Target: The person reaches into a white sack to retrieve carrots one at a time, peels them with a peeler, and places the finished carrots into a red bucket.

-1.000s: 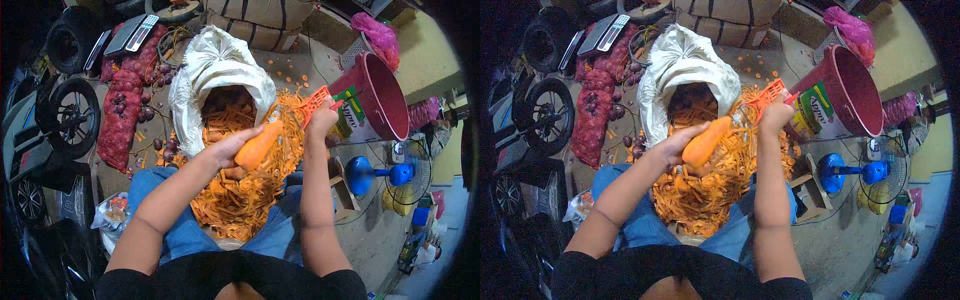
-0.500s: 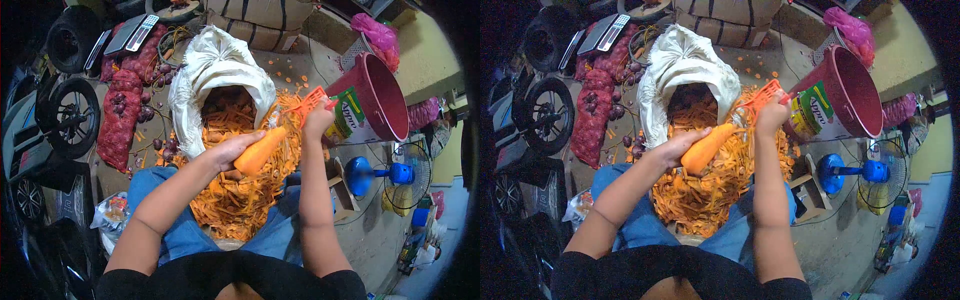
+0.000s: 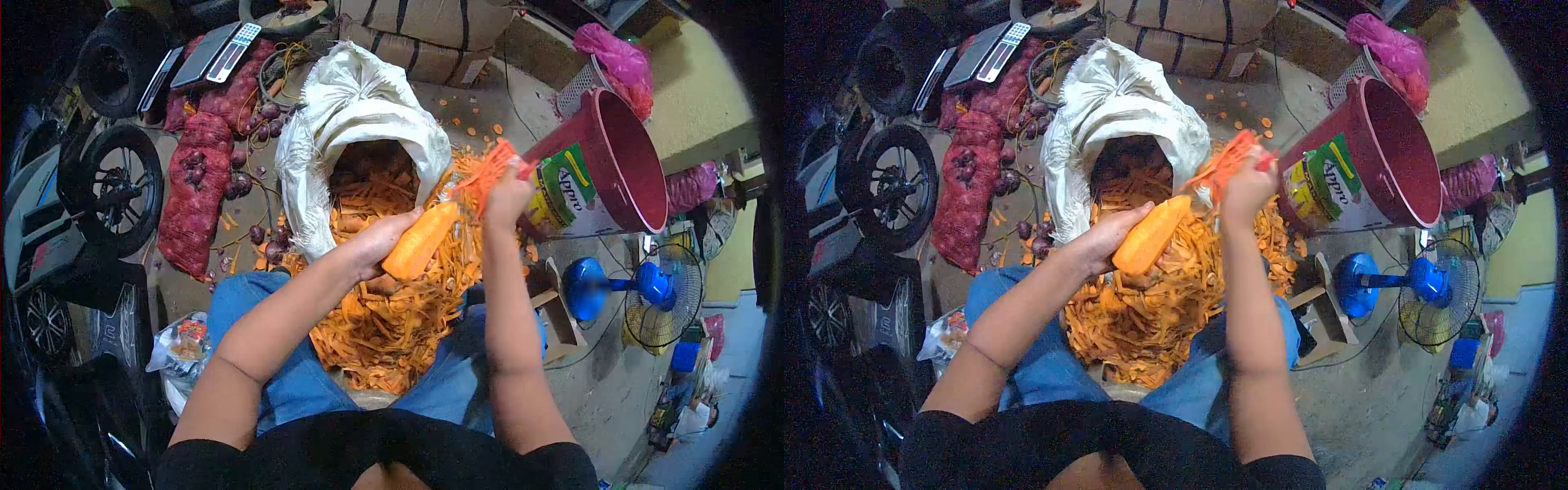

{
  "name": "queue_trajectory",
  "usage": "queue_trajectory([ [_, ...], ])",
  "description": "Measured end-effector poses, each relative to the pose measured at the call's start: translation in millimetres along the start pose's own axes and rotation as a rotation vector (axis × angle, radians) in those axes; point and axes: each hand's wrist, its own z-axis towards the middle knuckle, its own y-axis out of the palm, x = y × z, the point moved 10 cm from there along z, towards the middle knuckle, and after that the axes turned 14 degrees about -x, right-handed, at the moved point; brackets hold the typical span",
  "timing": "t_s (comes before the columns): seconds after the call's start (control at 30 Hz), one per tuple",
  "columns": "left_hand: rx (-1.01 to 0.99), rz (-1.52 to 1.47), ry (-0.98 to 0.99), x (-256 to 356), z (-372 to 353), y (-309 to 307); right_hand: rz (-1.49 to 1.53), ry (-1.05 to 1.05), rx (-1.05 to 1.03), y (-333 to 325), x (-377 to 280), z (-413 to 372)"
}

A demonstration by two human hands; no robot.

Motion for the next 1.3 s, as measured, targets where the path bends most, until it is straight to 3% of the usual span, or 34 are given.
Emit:
queue_trajectory([
  [0.17, 0.018, -0.171, 0.126, 5.2, 8.9, -26.7, 0.164, 0.137, 0.006, 5.0, -0.8, -8.4],
  [0.23, -0.034, -0.247, 0.164, 8.4, 11.5, -23.4, 0.266, 0.004, -0.236, 39.2, -24.7, -28.5],
  [0.3, 0.052, -0.340, 0.211, 12.3, 9.2, -19.6, 0.028, -0.103, -0.377, 60.3, -40.2, -56.9],
  [0.37, 0.086, -0.300, 0.281, 13.3, 11.1, -29.1, 0.068, -0.035, -0.390, 59.5, -40.6, -55.8],
  [0.4, 0.014, -0.181, 0.167, 6.2, 11.2, -22.0, 0.111, 0.032, -0.403, 61.0, -36.6, -55.8],
  [0.47, -0.017, 0.050, -0.040, -5.7, 2.0, -7.0, 0.133, -0.177, -0.209, 33.3, -41.5, -26.7],
  [0.53, -0.041, 0.084, -0.066, -15.9, 2.4, 5.2, -0.227, -0.052, 0.100, -15.9, 5.3, 11.6],
  [0.6, -0.060, 0.033, -0.111, -21.4, 0.9, 8.1, 0.076, 0.236, 0.138, -37.4, 42.8, 21.8],
  [0.63, -0.060, 0.032, -0.110, -19.0, 1.0, 6.1, 0.075, 0.236, 0.137, -35.9, 31.0, 18.9],
  [0.7, 0.053, -0.139, 0.025, -4.3, 0.6, -11.0, 0.288, 0.136, -0.059, -7.3, 2.8, 10.4],
  [0.73, 0.044, -0.172, 0.055, -2.6, 3.8, -15.9, -0.072, -0.095, -0.135, 4.7, -28.8, -0.3],
  [0.77, 0.043, -0.171, 0.055, -2.1, 4.3, -17.9, -0.072, -0.096, -0.134, 11.5, -34.7, -12.0],
  [0.83, -0.045, -0.213, 0.151, 11.2, 4.3, -9.8, 0.212, 0.003, -0.306, 41.2, -48.4, -28.6],
  [0.93, 0.020, -0.291, 0.189, 11.5, 10.0, -25.3, 0.239, 0.016, -0.371, 50.3, -42.5, -33.7],
  [1.03, 0.016, -0.244, 0.176, 15.9, 6.6, -25.0, 0.176, 0.022, -0.308, 39.8, -37.1, -26.6],
  [1.1, 0.071, -0.152, 0.212, 25.0, 0.1, -21.5, 0.287, 0.044, -0.300, 39.2, -25.1, -23.0],
  [1.3, 0.097, -0.025, 0.196, 30.4, -5.8, -17.3, 0.051, -0.090, -0.191, 30.2, -51.1, -29.4],
])
